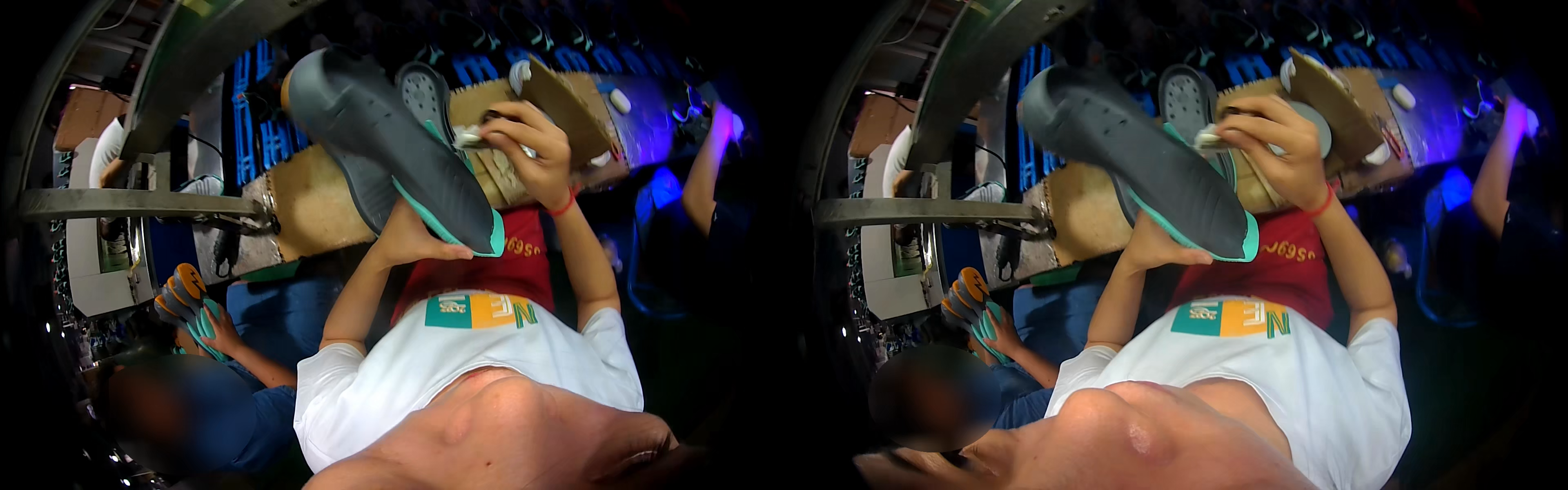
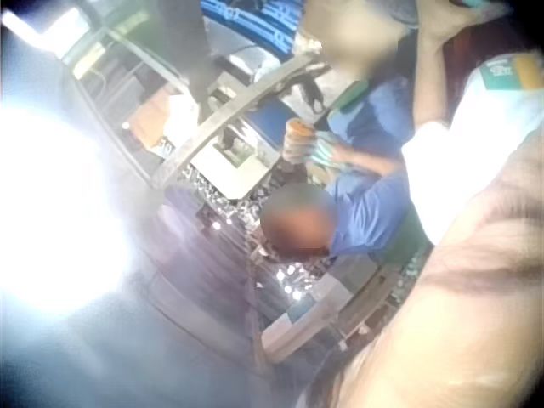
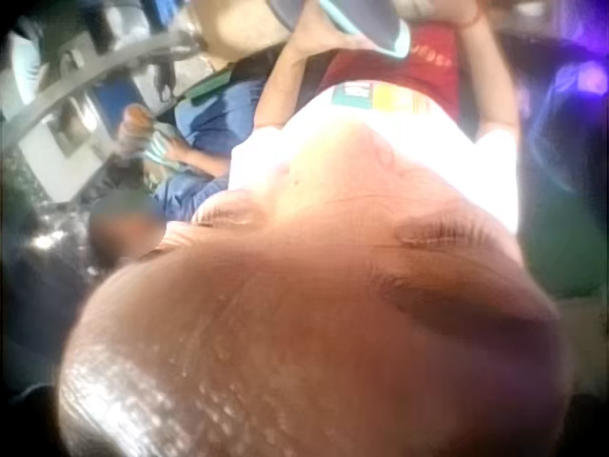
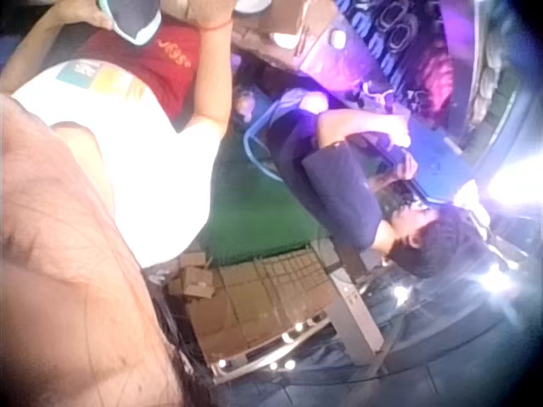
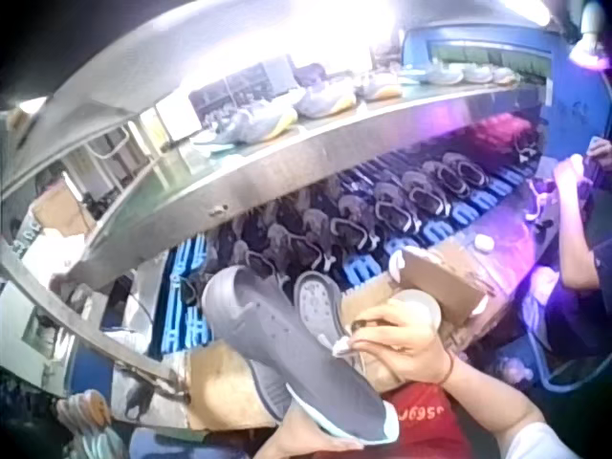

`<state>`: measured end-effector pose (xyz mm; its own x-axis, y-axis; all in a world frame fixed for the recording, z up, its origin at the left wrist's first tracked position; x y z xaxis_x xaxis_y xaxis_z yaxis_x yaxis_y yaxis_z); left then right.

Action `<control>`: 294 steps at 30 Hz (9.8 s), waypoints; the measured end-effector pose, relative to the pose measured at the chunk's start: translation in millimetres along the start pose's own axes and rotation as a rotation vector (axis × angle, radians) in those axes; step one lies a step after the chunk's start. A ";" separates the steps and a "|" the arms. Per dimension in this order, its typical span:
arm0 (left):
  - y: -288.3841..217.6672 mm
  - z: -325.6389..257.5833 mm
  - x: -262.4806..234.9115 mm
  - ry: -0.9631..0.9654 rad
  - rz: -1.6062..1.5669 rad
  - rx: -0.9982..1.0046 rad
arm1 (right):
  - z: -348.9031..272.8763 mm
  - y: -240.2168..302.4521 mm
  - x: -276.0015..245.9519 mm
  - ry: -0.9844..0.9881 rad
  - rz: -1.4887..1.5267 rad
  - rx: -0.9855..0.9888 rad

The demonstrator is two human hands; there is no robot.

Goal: The person repeatedly wipes the soles of multiple dark-colored sandals with a white cloth. They pick up each sandal from a cardboard surface, wipe the sole, and place it back down, continuing the process throughout the clip.

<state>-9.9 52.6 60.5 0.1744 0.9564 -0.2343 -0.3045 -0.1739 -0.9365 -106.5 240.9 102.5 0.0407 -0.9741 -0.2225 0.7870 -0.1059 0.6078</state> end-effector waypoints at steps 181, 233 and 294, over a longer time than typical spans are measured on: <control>-113.2 124.5 -313.0 -0.798 0.464 0.184 | -115.3 -17.7 -37.9 -0.208 0.498 0.705; 52.9 -23.7 -25.3 -0.310 -0.562 -0.224 | -68.7 -112.7 -21.2 0.217 -0.613 0.103; 36.4 -1.2 21.4 -0.149 -0.162 -0.126 | -32.3 -5.5 -13.2 0.131 -0.170 -0.148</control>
<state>-16.1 66.5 21.1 0.0682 0.9966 -0.0466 -0.1632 -0.0349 -0.9860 -91.6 260.8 77.5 -0.0282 -0.9094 -0.4150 0.8706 -0.2264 0.4368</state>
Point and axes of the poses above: each hand's wrist, its own z-axis towards the middle knuckle, its own x-axis out of the palm, y = z × x, the point moved 3 cm from there along z, towards the middle knuckle, and after that the axes turned 8 degrees about -y, right-handed, at the moved point
